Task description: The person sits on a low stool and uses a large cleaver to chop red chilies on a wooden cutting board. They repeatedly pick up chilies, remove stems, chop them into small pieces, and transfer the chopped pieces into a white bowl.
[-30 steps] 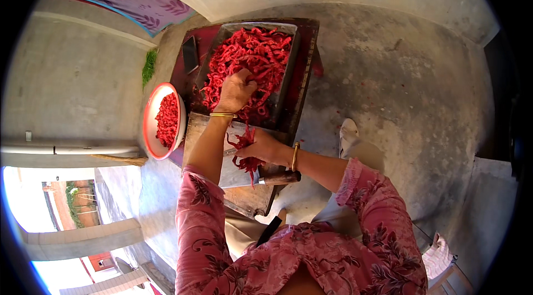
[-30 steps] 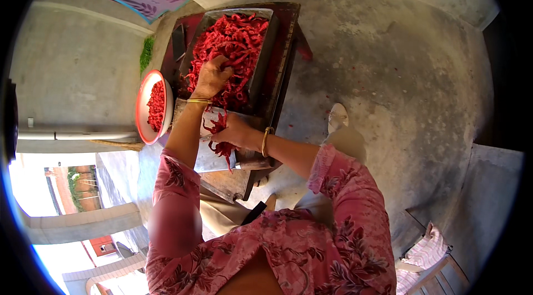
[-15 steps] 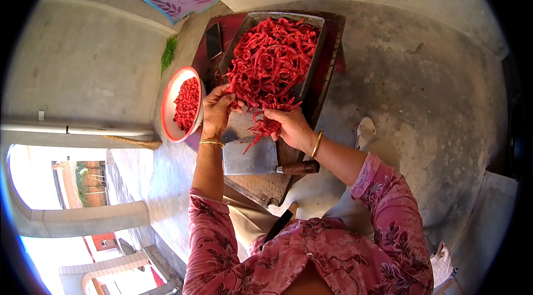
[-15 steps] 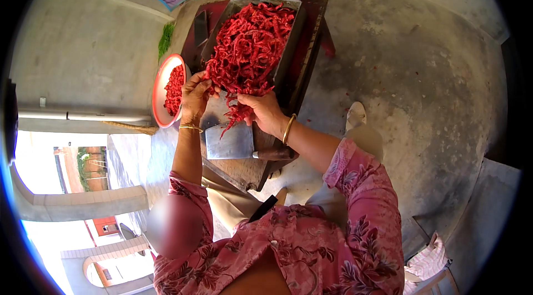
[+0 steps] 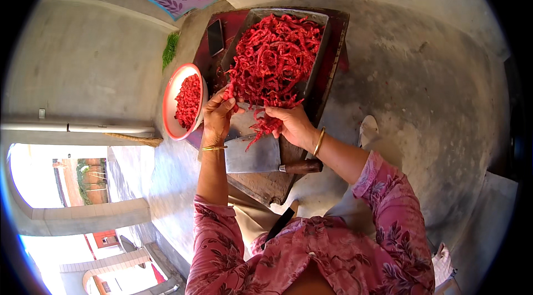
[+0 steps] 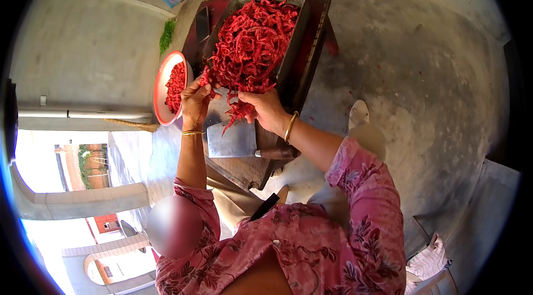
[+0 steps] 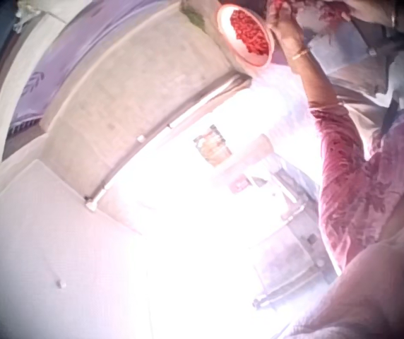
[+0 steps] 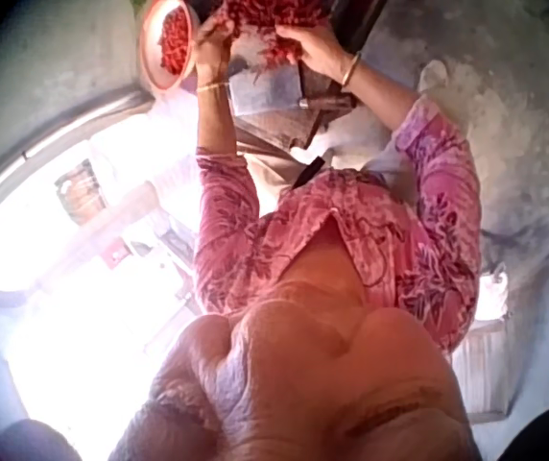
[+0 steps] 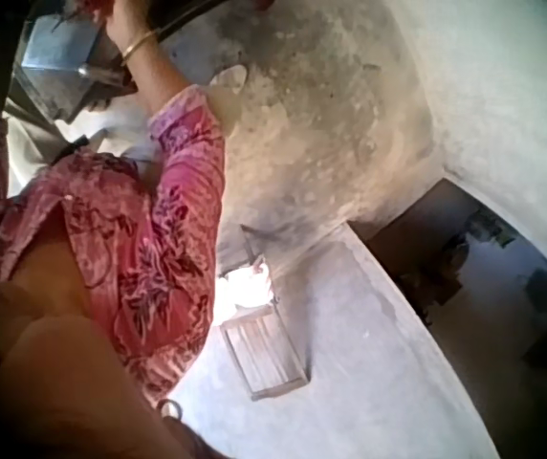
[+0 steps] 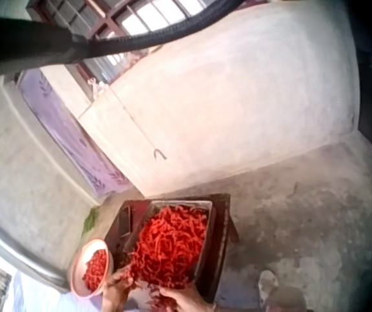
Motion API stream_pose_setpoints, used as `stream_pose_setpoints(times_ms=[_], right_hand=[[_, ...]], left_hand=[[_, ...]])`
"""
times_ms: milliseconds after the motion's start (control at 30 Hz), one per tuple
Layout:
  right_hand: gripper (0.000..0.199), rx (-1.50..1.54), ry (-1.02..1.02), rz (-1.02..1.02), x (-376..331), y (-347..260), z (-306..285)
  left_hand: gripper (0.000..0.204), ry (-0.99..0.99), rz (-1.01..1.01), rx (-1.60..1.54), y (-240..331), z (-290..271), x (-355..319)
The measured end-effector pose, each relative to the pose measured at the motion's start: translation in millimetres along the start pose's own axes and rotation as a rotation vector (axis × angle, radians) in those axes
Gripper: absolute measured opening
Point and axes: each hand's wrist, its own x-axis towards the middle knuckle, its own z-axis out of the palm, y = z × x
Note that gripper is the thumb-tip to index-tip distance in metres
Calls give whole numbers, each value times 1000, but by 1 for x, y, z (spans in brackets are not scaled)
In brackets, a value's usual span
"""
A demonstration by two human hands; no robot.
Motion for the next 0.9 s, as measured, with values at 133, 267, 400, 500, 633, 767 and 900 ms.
stream_pose_setpoints(times_ms=[133,267,400,500,633,767,900], right_hand=[[17,43,-12,-4,-2,-1,4],[19,16,-33,-44,-1,1,2],[17,-40,-10,-66,-2,4,2],[15,-115,28,-102,-2,4,3],[13,-130,66,-149,-1,3,0],[8,-120,137,-94,-5,-1,14],[7,-118,134,-44,-5,-6,8]], left_hand=[[30,-77,34,195,-9,10,-11],[27,-104,284,432,-18,28,-23],[32,-70,514,888,-22,34,-33],[32,-166,474,850,-19,33,-39],[19,-251,104,546,-14,32,-43],[19,-71,30,76,-25,13,-31],[20,-78,-26,-150,-21,-1,-23]])
